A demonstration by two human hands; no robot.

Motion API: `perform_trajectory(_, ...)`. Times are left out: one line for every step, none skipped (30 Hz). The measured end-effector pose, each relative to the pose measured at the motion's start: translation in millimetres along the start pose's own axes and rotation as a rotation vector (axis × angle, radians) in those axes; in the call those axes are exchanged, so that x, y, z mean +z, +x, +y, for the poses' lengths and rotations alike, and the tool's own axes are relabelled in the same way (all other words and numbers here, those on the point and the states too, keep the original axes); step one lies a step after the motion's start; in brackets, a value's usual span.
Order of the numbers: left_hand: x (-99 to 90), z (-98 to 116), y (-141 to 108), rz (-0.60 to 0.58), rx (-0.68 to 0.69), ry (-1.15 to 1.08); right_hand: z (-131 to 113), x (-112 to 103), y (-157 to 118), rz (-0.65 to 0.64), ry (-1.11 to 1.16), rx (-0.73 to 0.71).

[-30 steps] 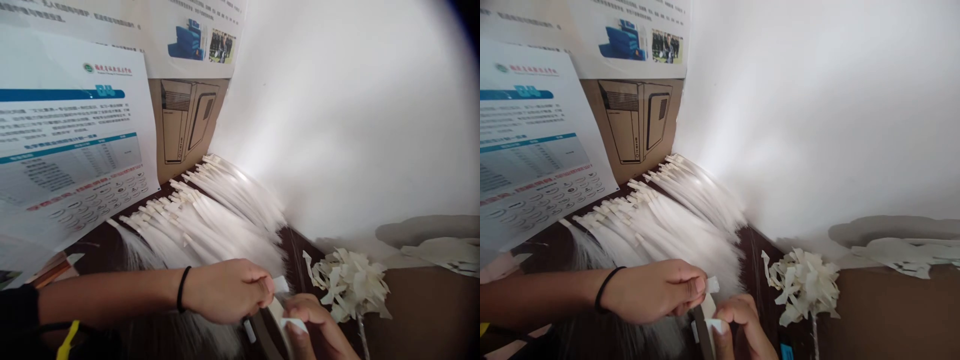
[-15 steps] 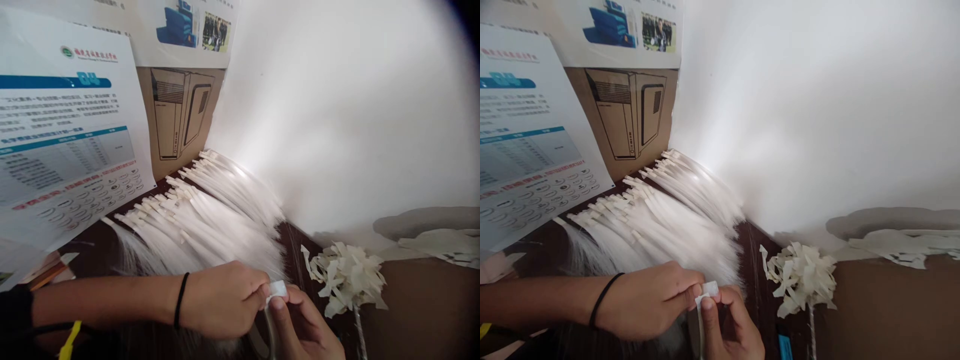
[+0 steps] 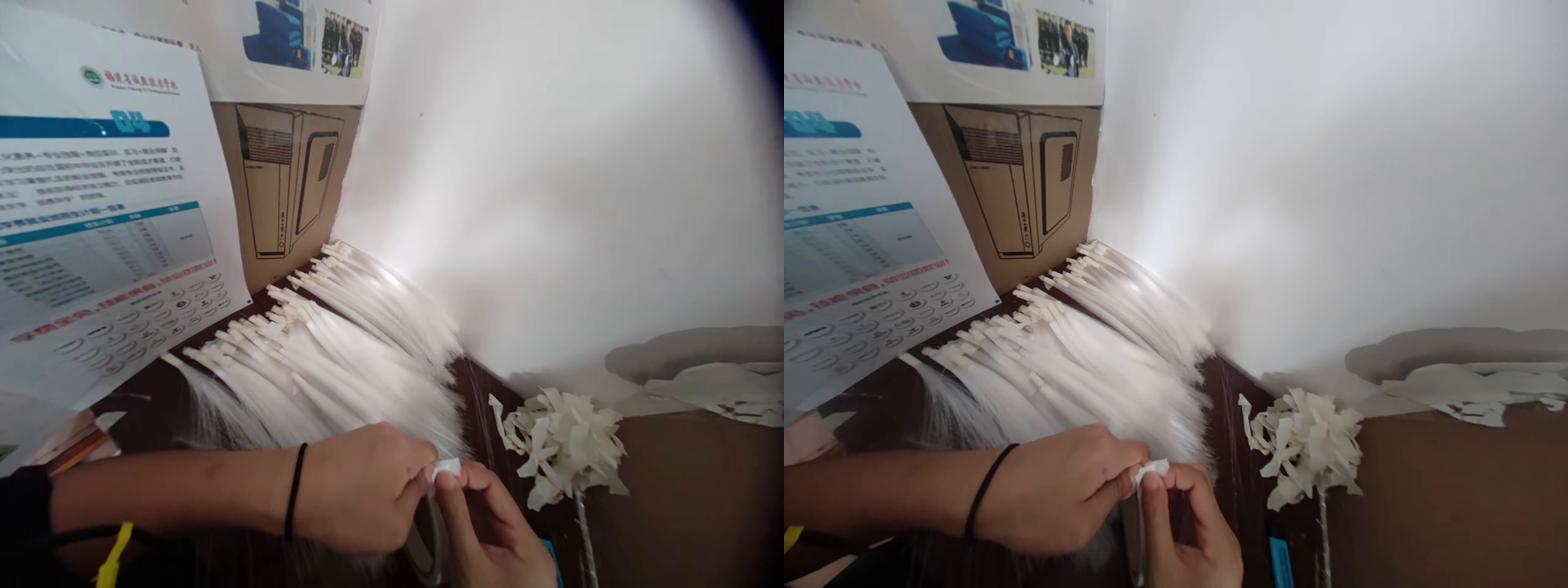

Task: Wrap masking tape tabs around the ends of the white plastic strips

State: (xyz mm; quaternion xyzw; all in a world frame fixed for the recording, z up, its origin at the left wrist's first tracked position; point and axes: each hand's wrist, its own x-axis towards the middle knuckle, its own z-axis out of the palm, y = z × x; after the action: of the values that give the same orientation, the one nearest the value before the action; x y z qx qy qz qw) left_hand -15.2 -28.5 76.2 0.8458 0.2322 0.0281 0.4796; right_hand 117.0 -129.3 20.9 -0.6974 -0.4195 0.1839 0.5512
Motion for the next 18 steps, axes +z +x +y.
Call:
perform_trajectory(-0.2, -0.4, 0.0, -0.002, 0.014, 0.010, -0.4, 1.3, -0.5, 0.018, 0.004, 0.003)
perform_trajectory(-0.5, -0.7, 0.0, -0.004, 0.030, 0.018, -1.0, 2.2, -0.9, 0.029, 0.009, 0.006)
perform_trajectory(-0.7, -0.8, -0.1, -0.004, 0.045, 0.022, -1.7, 2.7, -1.1, 0.036, 0.016, 0.010)
perform_trajectory(-1.1, -0.7, -0.4, -0.004, 0.061, 0.028, -2.5, 2.9, -1.2, 0.044, 0.025, 0.011)
perform_trajectory(-1.5, -0.3, -0.8, -0.005, 0.079, 0.033, -3.3, 2.7, -1.3, 0.048, 0.032, 0.012)
perform_trajectory(-1.9, 0.4, -1.3, -0.007, 0.097, 0.035, -4.1, 2.3, -1.4, 0.052, 0.036, 0.012)
perform_trajectory(-2.5, 1.4, -1.9, -0.007, 0.109, 0.034, -4.7, 1.8, -1.7, 0.053, 0.036, 0.012)
perform_trajectory(-3.1, 2.5, -2.5, -0.006, 0.114, 0.027, -5.0, 1.4, -2.2, 0.052, 0.030, 0.021)
perform_trajectory(-3.7, 3.6, -3.0, -0.005, 0.110, 0.015, -5.1, 1.1, -2.9, 0.059, 0.021, 0.041)
perform_trajectory(-4.4, 4.7, -3.4, 0.000, 0.102, 0.004, -4.9, 1.0, -3.7, 0.070, 0.014, 0.068)
perform_trajectory(-5.0, 5.6, -3.6, 0.005, 0.099, -0.007, -4.7, 1.1, -4.5, 0.076, 0.010, 0.088)
perform_trajectory(-5.6, 6.1, -3.6, 0.010, 0.101, -0.013, -4.5, 1.2, -5.2, 0.079, 0.016, 0.094)
perform_trajectory(-6.2, 6.5, -3.3, 0.010, 0.112, -0.020, -4.5, 1.5, -5.7, 0.070, 0.029, 0.085)
perform_trajectory(-6.7, 6.6, -2.9, 0.007, 0.128, -0.027, -4.8, 1.8, -5.9, 0.056, 0.047, 0.058)
perform_trajectory(-7.0, 6.5, -2.4, -0.001, 0.143, -0.036, -5.3, 2.1, -5.8, 0.046, 0.065, 0.017)
perform_trajectory(-7.2, 6.3, -2.0, -0.012, 0.155, -0.048, -6.1, 2.2, -5.5, 0.040, 0.078, -0.027)
perform_trajectory(-7.3, 6.1, -1.7, -0.020, 0.150, -0.065, -7.0, 2.1, -5.0, 0.033, 0.086, -0.063)
perform_trajectory(-7.1, 5.9, -1.5, -0.022, 0.134, -0.087, -8.0, 1.9, -4.4, 0.027, 0.094, -0.095)
